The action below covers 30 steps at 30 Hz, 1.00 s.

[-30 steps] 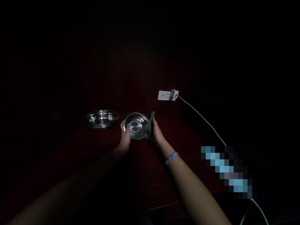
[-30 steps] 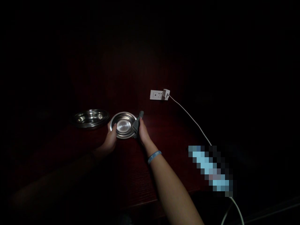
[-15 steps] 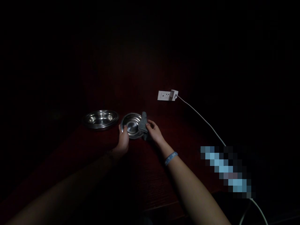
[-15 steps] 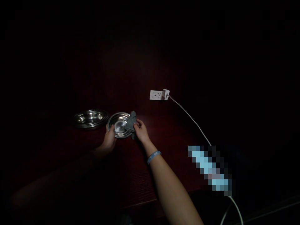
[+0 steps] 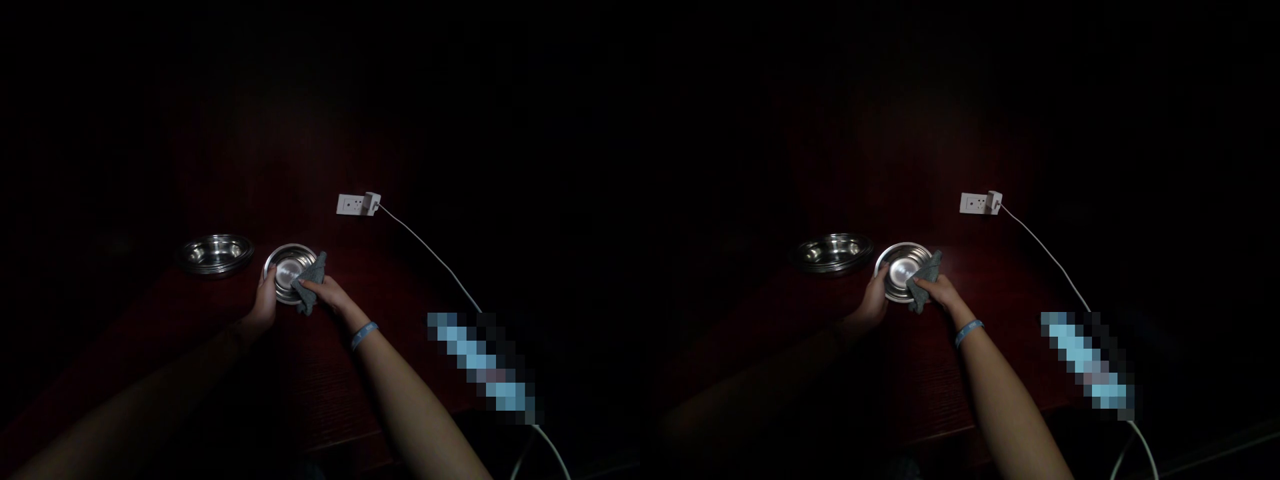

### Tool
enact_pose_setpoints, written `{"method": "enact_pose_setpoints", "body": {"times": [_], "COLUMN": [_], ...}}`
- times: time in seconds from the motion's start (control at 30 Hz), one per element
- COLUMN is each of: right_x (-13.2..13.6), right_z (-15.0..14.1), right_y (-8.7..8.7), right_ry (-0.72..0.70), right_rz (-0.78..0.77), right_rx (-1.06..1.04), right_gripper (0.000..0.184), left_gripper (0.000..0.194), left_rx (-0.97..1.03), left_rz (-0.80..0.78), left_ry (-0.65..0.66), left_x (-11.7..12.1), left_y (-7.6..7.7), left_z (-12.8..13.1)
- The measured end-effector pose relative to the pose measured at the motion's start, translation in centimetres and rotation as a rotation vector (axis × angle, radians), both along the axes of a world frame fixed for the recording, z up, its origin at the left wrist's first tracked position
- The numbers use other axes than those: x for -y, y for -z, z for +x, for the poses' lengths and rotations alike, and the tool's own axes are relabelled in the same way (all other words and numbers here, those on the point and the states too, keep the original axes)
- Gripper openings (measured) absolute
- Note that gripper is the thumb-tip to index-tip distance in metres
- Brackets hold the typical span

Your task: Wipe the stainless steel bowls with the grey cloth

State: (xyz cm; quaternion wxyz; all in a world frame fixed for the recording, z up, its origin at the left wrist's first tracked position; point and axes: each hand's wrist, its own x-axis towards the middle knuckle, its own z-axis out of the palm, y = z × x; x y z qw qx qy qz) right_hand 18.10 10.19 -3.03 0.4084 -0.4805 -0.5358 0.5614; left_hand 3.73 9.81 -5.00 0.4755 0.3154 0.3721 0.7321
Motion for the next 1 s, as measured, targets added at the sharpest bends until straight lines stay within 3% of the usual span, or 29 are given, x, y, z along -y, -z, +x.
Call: {"method": "enact_pose_setpoints", "body": {"times": [0.17, 0.33, 0.5, 0.63, 0.73, 1.0], "right_x": [0.1, -0.5, -0.7, -0.6, -0.6, -0.7], "right_z": [-0.1, 0.0, 0.0, -0.3, -0.4, -0.2], "right_y": [-0.1, 0.2, 0.4, 0.3, 0.3, 0.5], "right_ry": [0.037, 0.157, 0.228, 0.204, 0.195, 0.198], "right_rz": [-0.027, 0.060, 0.116, 0.123, 0.102, 0.055], "right_rx": [0.001, -0.014, -0.073, -0.191, -0.215, -0.258], "right_gripper": [0.021, 0.020, 0.032, 0.049, 0.056, 0.049], "left_gripper": [0.033, 0.038, 0.064, 0.079, 0.078, 0.066], "left_rx": [-0.022, -0.067, -0.194, -0.293, -0.345, -0.369], "left_rz": [-0.019, 0.005, 0.084, 0.092, 0.120, 0.097], "left_ry": [-0.025, 0.097, 0.148, 0.193, 0.224, 0.189], "left_x": [0.3, 1.0, 1.3, 1.7, 1.9, 1.5], "left_y": [-0.3, -1.1, -1.1, -0.9, -0.8, -0.8], "left_z": [0.2, 0.5, 1.0, 1.9, 2.2, 1.8]}}
